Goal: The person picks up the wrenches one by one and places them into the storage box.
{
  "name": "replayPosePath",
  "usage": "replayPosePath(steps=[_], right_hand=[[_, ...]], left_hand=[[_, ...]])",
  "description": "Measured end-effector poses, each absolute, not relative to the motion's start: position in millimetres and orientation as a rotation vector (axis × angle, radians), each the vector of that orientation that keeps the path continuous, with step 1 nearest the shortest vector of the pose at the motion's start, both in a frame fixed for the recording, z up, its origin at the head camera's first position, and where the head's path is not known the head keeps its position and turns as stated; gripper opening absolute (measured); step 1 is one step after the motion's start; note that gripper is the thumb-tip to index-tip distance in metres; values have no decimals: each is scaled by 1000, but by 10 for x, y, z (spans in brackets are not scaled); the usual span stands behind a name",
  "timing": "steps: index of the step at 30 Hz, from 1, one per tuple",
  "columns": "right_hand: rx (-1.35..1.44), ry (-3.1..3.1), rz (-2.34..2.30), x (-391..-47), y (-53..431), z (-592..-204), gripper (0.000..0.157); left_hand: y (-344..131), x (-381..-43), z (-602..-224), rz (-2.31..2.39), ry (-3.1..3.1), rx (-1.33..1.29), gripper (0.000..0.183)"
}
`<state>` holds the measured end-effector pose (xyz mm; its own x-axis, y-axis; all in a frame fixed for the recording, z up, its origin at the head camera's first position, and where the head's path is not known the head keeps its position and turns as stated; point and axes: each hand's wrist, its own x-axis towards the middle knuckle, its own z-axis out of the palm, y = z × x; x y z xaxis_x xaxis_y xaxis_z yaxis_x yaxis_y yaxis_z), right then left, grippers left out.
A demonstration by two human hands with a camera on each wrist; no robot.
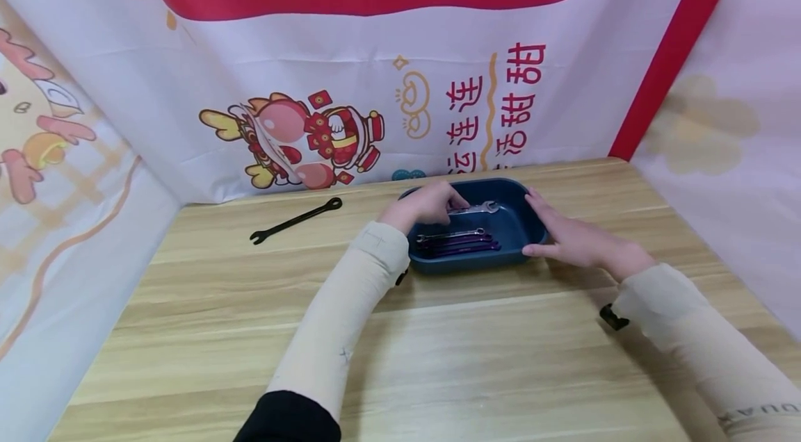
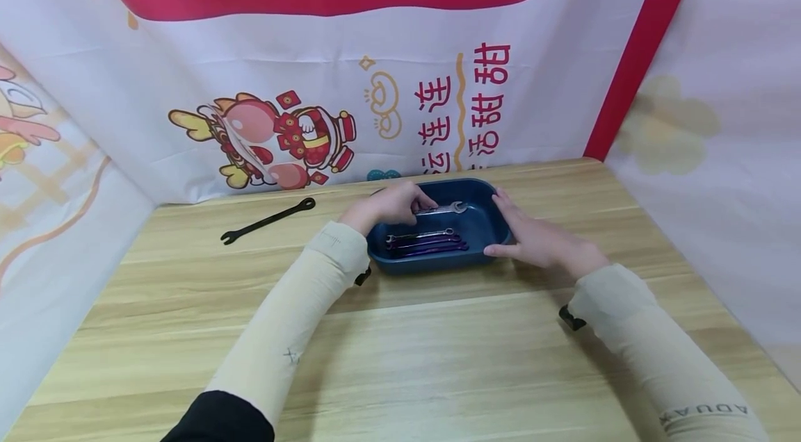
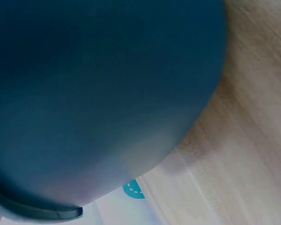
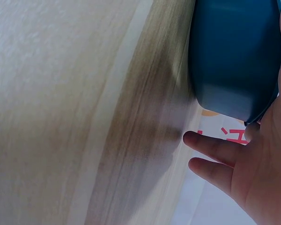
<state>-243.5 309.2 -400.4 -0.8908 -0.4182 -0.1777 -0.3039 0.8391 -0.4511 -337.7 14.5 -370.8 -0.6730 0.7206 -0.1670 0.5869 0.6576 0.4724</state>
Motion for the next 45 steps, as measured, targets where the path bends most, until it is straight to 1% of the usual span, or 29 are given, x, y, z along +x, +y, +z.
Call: replayPosePath(steps=[6,13,31,45], right_hand=[[-551,2757,-600,-2446,3078,-3974,111],[-624,2776,-603,-2444,3077,-4007,109],[-595,2769,-599,-2430,3088,-4018,110],[-569,2759,-603,-2417,3064,-3998,110]], left_hand=[[148,-3380,-3736,547,2545,1012,49],[156,-3380,-3814,505,2538,983,49],[122,-3406,-3967,435,2530,947,47],[113,-3382,-3992,482,2533,916,47]])
